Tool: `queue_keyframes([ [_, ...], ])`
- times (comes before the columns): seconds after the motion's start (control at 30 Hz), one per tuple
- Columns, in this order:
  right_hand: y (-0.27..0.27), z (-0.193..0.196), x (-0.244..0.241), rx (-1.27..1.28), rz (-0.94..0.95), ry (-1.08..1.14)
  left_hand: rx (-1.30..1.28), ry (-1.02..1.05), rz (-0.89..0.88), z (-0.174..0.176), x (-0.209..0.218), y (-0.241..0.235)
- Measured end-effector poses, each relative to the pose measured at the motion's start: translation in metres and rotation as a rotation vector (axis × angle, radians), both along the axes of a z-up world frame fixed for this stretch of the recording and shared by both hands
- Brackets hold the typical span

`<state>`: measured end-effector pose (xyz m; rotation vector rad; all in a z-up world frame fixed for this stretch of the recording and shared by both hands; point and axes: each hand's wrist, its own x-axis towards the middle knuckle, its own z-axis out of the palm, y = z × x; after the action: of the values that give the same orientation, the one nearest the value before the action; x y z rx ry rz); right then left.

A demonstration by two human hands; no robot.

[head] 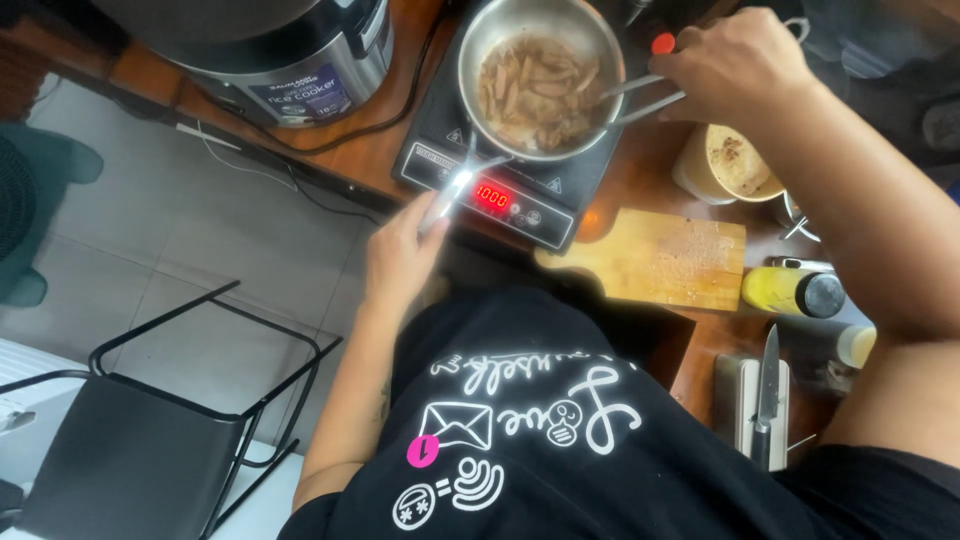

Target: A person is assembling a food bowl by transferring cooked meat from a pan into a bowl and adding other ingredients using tongs and a spoon.

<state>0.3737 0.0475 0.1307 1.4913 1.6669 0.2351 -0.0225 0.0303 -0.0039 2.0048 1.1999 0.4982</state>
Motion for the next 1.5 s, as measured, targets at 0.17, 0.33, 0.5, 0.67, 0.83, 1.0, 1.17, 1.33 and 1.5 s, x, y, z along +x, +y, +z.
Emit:
queue_keyframes([
  [0.17, 0.012, -0.065, 0.049, 0.320, 0.129, -0.011, -0.009, 0.011, -0.009, 0.000, 0.000, 0.000],
  [0.33, 0.003, -0.064, 0.000, 0.213, -0.344, 0.180, 0.004, 0.015, -0.012, -0.003, -0.001, -0.001],
  [0.5, 0.002, -0.058, -0.025, 0.116, -0.652, 0.611, -0.006, 0.033, -0.012, -0.003, 0.001, -0.001],
  [0.67, 0.030, -0.082, -0.018, 0.292, -0.652, 0.587, 0.064, -0.012, -0.039, -0.012, -0.003, -0.001],
  [0.83, 0.019, -0.062, -0.065, 0.094, -0.556, 0.673, 0.011, 0.004, -0.035, -0.005, -0.003, -0.001],
  [1.0, -0.011, -0.061, -0.049, 0.094, -0.243, 0.427, -0.042, -0.001, -0.031, -0.007, -0.002, -0.001],
  [1.17, -0.007, -0.039, -0.062, 0.198, -0.315, 0.379, 0.002, -0.005, -0.053, -0.007, -0.003, 0.000],
  [1.33, -0.023, -0.040, -0.012, 0.237, -0.021, 0.203, -0.002, 0.014, -0.075, -0.006, -0.005, 0.000],
  [1.5, -0.009, -0.053, 0.018, 0.154, 0.032, 0.072, -0.024, 0.036, -0.082, -0.004, -0.006, 0.001],
])
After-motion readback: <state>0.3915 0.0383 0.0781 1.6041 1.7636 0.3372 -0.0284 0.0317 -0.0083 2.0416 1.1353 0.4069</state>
